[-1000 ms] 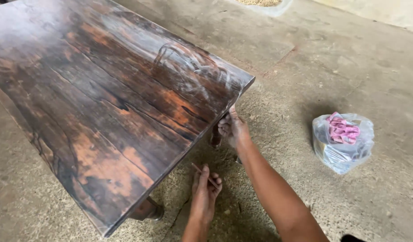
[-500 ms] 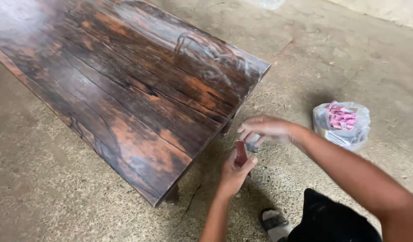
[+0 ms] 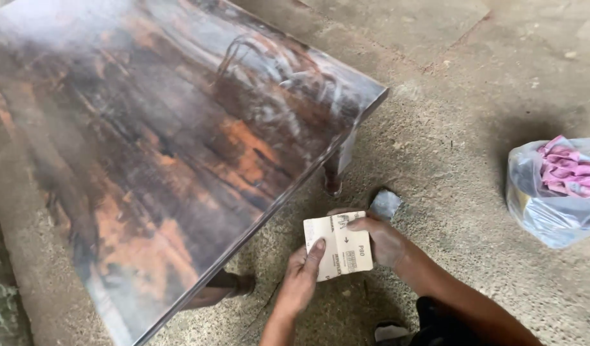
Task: The person sands the surface and legs of a dark wooden table using a sanding block. They move around the table to reach different sides and legs, applying pressure to smooth the wood grain.
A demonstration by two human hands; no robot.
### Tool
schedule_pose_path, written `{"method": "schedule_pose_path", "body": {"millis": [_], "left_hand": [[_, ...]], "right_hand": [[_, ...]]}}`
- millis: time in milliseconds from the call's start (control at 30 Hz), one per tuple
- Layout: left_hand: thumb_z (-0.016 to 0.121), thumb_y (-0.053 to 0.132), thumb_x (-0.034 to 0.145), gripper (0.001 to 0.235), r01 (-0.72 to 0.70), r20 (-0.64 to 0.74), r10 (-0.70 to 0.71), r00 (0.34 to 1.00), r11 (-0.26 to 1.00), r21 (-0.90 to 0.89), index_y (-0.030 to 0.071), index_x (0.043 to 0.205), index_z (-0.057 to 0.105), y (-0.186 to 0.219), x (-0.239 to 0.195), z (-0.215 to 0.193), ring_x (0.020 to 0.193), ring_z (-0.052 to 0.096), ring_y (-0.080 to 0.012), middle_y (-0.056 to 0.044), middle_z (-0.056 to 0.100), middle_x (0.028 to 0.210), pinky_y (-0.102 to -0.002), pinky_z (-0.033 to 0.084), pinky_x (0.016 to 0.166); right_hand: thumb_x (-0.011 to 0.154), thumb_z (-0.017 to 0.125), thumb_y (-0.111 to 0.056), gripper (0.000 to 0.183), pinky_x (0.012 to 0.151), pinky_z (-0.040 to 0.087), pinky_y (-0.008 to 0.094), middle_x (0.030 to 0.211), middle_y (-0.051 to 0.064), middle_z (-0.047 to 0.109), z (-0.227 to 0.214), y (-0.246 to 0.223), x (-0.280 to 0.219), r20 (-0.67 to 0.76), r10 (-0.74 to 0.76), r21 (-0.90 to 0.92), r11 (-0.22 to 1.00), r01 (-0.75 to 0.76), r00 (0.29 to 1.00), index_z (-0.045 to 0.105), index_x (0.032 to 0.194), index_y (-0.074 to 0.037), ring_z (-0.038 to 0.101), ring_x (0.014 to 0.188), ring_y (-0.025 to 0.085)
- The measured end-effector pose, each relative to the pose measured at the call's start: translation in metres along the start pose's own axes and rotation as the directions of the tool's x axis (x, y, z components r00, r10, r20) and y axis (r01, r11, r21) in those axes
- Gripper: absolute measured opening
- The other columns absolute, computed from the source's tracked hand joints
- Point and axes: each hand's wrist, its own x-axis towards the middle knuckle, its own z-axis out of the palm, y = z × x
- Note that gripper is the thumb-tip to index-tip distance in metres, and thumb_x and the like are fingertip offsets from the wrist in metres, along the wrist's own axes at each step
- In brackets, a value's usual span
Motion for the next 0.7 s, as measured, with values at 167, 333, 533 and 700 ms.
{"method": "schedule_pose_path", "body": {"millis": [167,333,533,700], "left_hand": [[0.044,0.034,0.109,0.044,0.044,-0.161,0.034,0.986,0.889,0.456,0.002,0.105,0.074,0.003,0.025,0.022,0.068,0.074,-0.0218,-0.016,0.079,0.082,-0.038,0.062,0.063],[0.046,0.024,0.107,0.035,0.108,-0.171,0.025,0.985,0.683,0.722,0.001,0.128,0.06,0.065,0.029,0.058,0.063,0.073,-0.0265,-0.019,0.073,0.087,-0.039,0.063,0.054],[0.073,0.02,0.097,0.036,-0.576,0.411,0.558,0.721,0.153,0.803,0.008,0.13,0.065,0.222,0.019,0.048,0.092,0.076,-0.0183,-0.01,0.075,0.11,-0.031,0.061,0.074],[0.076,0.044,0.088,0.082,0.072,-0.103,0.36,0.927,0.098,0.993,0.012,0.16,0.052,0.286,0.091,-0.011,0.091,0.067,-0.0297,-0.017,0.061,0.122,-0.041,0.058,0.09]], "right_hand": [[0.085,0.075,-0.014,0.05,0.087,0.064,0.045,0.113,0.017,0.075,-0.036,0.023,0.018,-0.063,0.04,-0.107,0.993,-0.047,0.997,0.062,0.131,-0.002,0.075,0.102,0.031],[0.093,0.073,-0.007,0.028,0.07,0.061,0.036,0.097,0.012,0.071,-0.049,0.019,0.025,-0.045,-0.227,-0.123,0.968,0.22,0.973,0.065,0.119,-0.004,0.071,0.085,0.022],[0.097,0.071,-0.006,0.015,0.061,0.063,0.025,0.089,0.004,0.072,-0.072,-0.037,0.067,0.111,-0.696,-0.57,0.54,0.619,0.709,0.063,0.109,-0.01,0.072,0.074,0.011],[0.088,0.083,-0.001,0.032,0.068,0.054,0.022,0.094,0.003,0.064,-0.052,-0.059,0.108,0.015,-0.893,-0.574,0.36,0.736,0.449,0.059,0.109,-0.006,0.062,0.081,0.006]]}}
